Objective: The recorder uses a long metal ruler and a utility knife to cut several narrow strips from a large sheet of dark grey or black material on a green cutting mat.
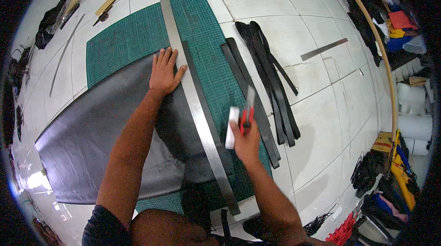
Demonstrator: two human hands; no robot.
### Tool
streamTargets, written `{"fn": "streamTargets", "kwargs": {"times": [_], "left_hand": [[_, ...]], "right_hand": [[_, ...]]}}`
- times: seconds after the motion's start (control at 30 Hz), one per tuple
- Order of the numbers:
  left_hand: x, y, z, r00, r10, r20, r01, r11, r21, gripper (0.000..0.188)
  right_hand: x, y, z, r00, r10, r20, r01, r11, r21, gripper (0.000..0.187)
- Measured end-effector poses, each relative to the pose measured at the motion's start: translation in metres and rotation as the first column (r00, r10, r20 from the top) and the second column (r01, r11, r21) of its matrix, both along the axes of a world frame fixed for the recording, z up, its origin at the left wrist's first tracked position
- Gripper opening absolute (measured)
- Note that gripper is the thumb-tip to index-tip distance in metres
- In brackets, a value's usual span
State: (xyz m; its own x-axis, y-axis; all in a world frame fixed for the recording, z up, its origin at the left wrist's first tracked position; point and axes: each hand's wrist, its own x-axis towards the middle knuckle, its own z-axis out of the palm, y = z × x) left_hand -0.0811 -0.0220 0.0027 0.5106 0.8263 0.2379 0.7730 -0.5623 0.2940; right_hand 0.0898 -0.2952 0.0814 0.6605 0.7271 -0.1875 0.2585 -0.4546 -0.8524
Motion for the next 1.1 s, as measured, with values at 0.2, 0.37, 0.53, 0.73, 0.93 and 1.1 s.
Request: {"fn": "streamTargets", "kwargs": {"times": [0.2,0.37,0.53,0.73,0.93,1.1], "left_hand": [[0.009,-0.002,0.008,0.999,0.026,-0.022,-0.027,0.998,-0.049,0.060],[0.012,-0.002,0.007,0.998,0.012,0.057,-0.009,0.999,-0.044,0.059],[0.002,-0.002,0.007,0.997,0.007,0.077,-0.004,0.999,-0.043,0.058],[0.008,-0.002,0.011,0.998,0.012,0.063,-0.008,0.998,-0.065,0.058],[0.007,-0.003,0.011,0.998,0.013,0.054,-0.008,0.995,-0.101,0.059],[0.007,-0.001,0.009,0.999,0.011,0.051,-0.006,0.996,-0.087,0.060]], "right_hand": [[0.015,0.153,-0.028,0.985,0.157,-0.068,-0.146,0.979,0.139,0.032],[0.021,0.237,-0.052,0.960,0.266,0.088,-0.275,0.956,0.106,0.036],[-0.003,0.260,-0.043,0.950,0.252,0.184,-0.236,0.966,-0.103,0.041],[0.006,0.259,-0.048,0.984,0.177,0.011,-0.177,0.983,-0.046,0.046],[0.010,0.260,-0.051,0.978,0.197,-0.062,-0.200,0.978,-0.057,0.048],[0.012,0.261,-0.058,0.974,0.228,-0.014,-0.228,0.972,-0.049,0.053]]}}
